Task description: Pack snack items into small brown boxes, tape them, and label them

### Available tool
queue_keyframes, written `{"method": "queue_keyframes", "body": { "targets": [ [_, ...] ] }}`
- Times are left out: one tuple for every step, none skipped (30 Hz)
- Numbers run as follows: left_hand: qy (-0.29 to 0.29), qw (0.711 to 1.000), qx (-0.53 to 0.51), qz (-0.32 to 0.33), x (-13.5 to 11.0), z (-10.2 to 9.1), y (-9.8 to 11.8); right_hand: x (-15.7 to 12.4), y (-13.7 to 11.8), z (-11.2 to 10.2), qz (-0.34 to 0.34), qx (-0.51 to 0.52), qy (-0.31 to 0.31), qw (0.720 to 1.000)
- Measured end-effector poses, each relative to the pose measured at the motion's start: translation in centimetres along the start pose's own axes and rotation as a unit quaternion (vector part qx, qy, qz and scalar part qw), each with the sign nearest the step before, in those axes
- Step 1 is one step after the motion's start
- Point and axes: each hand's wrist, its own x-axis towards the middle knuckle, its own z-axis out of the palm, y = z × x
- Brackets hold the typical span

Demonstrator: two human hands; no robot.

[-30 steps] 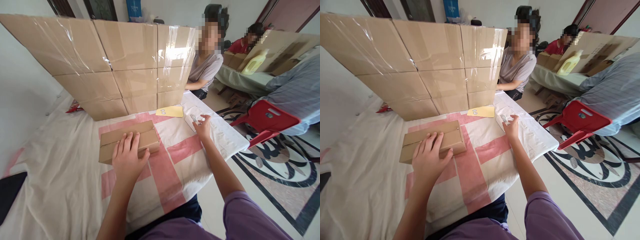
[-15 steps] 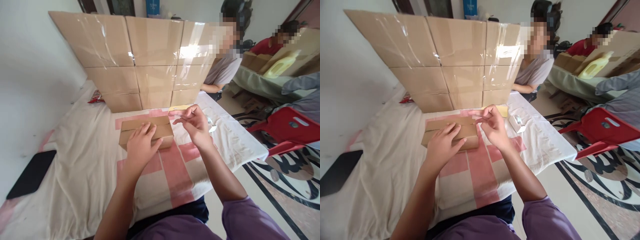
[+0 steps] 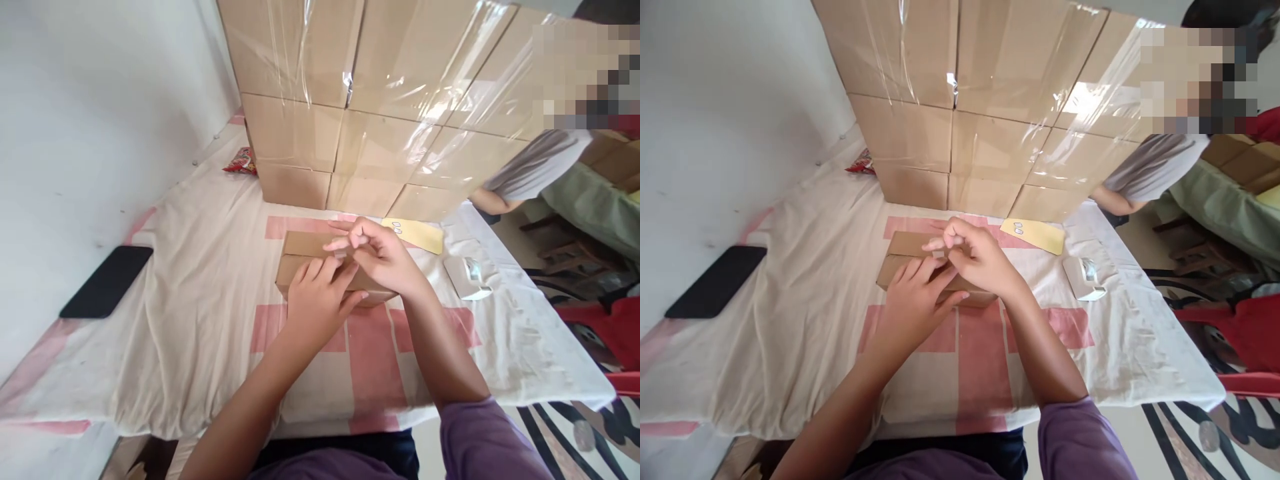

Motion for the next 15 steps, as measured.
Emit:
{"method": "queue_keyframes", "body": {
  "targets": [
    [0.021,1.0,-0.003,0.005,-0.2,0.2,0.0,0.0,0.4,0.0,0.012,-0.009,-0.009,1.0],
    [0.044,0.999,-0.006,0.012,-0.4,0.4,-0.1,-0.1,0.8,-0.1,0.025,-0.019,-0.02,0.999],
    [0.067,0.998,-0.009,0.019,-0.6,0.6,-0.1,-0.3,1.1,-0.2,0.036,-0.026,-0.033,0.998],
    [0.09,0.996,-0.01,0.025,-0.7,0.8,-0.1,-0.4,1.3,-0.3,0.043,-0.029,-0.046,0.998],
    [0.11,0.993,-0.01,0.029,-0.8,1.0,0.0,-0.6,1.4,-0.5,0.046,-0.028,-0.058,0.997],
    [0.125,0.992,-0.008,0.031,-1.0,1.2,0.0,-0.7,1.5,-0.6,0.046,-0.024,-0.067,0.996],
    [0.136,0.99,-0.004,0.032,-1.0,1.4,0.0,-0.8,1.4,-0.8,0.042,-0.021,-0.073,0.996],
    [0.144,0.989,0.0,0.034,-1.1,1.5,0.0,-0.8,1.4,-0.9,0.038,-0.022,-0.078,0.996],
    [0.151,0.988,0.005,0.037,-1.1,1.6,0.0,-0.8,1.3,-0.9,0.034,-0.027,-0.083,0.996],
    [0.157,0.987,0.01,0.041,-1.1,1.7,0.0,-0.8,1.2,-0.9,0.032,-0.033,-0.087,0.995],
    [0.164,0.985,0.015,0.047,-1.1,1.9,-0.1,-0.8,1.2,-0.9,0.03,-0.039,-0.09,0.995],
    [0.172,0.984,0.019,0.052,-1.1,2.0,-0.2,-0.7,1.2,-0.9,0.027,-0.044,-0.094,0.994],
    [0.18,0.982,0.02,0.056,-1.2,2.1,-0.3,-0.7,1.2,-0.9,0.023,-0.046,-0.099,0.994],
    [0.19,0.98,0.019,0.06,-1.2,2.3,-0.4,-0.7,1.2,-1.0,0.018,-0.046,-0.104,0.993],
    [0.202,0.977,0.014,0.064,-1.4,2.5,-0.5,-0.7,1.3,-1.0,0.013,-0.046,-0.109,0.993]
  ]
}}
